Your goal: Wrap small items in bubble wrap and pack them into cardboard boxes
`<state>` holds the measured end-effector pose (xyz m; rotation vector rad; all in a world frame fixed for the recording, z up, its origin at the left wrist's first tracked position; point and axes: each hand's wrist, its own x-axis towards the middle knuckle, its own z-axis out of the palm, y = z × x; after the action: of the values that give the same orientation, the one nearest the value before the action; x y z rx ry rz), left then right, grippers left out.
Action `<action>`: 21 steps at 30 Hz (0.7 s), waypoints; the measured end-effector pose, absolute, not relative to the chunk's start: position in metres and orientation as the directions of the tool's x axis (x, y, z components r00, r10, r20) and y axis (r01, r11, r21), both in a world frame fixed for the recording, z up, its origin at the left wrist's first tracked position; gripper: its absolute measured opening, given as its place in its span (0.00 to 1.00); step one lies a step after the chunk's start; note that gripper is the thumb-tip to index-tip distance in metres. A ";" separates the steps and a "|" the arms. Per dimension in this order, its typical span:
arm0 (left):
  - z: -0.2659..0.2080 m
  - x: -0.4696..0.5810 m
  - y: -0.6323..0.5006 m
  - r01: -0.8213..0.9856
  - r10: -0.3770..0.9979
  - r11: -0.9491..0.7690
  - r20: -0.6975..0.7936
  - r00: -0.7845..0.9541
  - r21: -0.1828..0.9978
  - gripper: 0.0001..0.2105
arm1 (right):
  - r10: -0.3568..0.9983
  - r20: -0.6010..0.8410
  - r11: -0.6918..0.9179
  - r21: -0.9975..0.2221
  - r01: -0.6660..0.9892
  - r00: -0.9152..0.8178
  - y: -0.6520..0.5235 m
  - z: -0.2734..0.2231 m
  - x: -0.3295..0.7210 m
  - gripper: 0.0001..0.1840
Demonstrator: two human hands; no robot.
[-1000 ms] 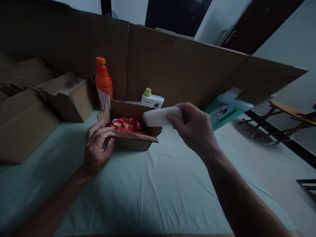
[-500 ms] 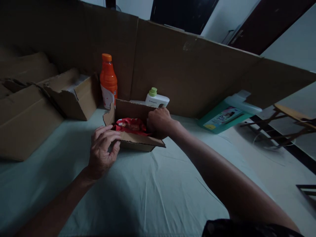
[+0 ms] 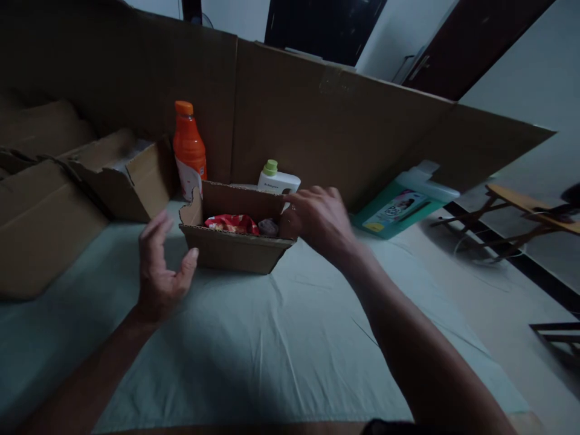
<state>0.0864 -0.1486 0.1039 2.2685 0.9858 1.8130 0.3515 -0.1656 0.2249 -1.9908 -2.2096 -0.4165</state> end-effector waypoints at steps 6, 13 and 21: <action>0.075 0.063 -0.124 0.329 0.841 -0.533 0.530 0.108 0.779 0.34 | 0.864 0.448 -0.057 -0.365 0.929 0.230 -0.246 0.168 0.394 0.18; 0.057 0.093 -0.112 0.039 0.946 -0.225 0.209 0.250 0.974 0.31 | 0.946 0.224 -0.023 -0.677 0.735 0.236 -0.197 0.079 0.361 0.20; 0.079 0.123 -0.175 -0.037 0.884 -0.338 0.331 0.329 0.940 0.35 | 0.910 0.240 -0.080 -0.700 0.710 0.338 -0.263 0.111 0.396 0.20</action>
<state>0.1230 -0.1752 0.0789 1.6134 0.7831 1.1786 0.3962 -0.2630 0.1106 -1.8439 -1.4284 0.3333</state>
